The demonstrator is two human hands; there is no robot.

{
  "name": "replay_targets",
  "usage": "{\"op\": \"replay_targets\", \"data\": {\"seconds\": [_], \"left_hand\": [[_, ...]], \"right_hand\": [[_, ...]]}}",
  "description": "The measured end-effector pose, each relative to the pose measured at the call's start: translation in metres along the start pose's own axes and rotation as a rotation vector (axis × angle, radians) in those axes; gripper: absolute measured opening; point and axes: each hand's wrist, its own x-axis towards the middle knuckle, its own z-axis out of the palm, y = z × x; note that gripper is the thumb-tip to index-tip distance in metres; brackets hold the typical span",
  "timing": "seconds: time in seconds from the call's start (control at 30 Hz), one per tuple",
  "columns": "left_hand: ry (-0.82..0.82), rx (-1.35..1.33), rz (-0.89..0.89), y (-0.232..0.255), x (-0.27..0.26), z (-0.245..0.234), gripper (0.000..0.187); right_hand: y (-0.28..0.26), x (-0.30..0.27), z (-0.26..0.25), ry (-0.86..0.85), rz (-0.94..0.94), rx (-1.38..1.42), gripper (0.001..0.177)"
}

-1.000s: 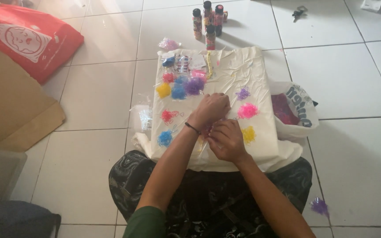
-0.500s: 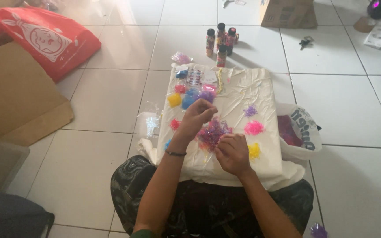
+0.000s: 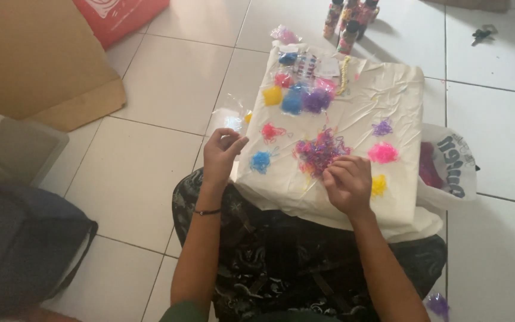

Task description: The person is weaving colorful rubber bands together to create a handicraft, working on a cloth spread on the floor.

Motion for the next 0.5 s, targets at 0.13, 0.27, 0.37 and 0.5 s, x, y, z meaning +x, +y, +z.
{"op": "replay_targets", "data": {"seconds": [0.13, 0.27, 0.37, 0.5], "left_hand": [[0.058, 0.120, -0.053, -0.009, -0.017, -0.014, 0.031], [0.051, 0.331, 0.063, -0.013, -0.025, -0.008, 0.029], [0.001, 0.427, 0.166, -0.011, -0.030, 0.004, 0.022], [-0.047, 0.533, 0.317, -0.005, -0.034, 0.014, 0.016]], "right_hand": [[0.002, -0.003, 0.001, -0.004, -0.009, -0.006, 0.013], [-0.002, 0.002, 0.001, 0.000, 0.009, 0.005, 0.014], [-0.003, 0.001, 0.001, -0.008, 0.013, 0.009, 0.013], [0.000, -0.001, 0.000, -0.004, 0.015, -0.016, 0.011]]}}
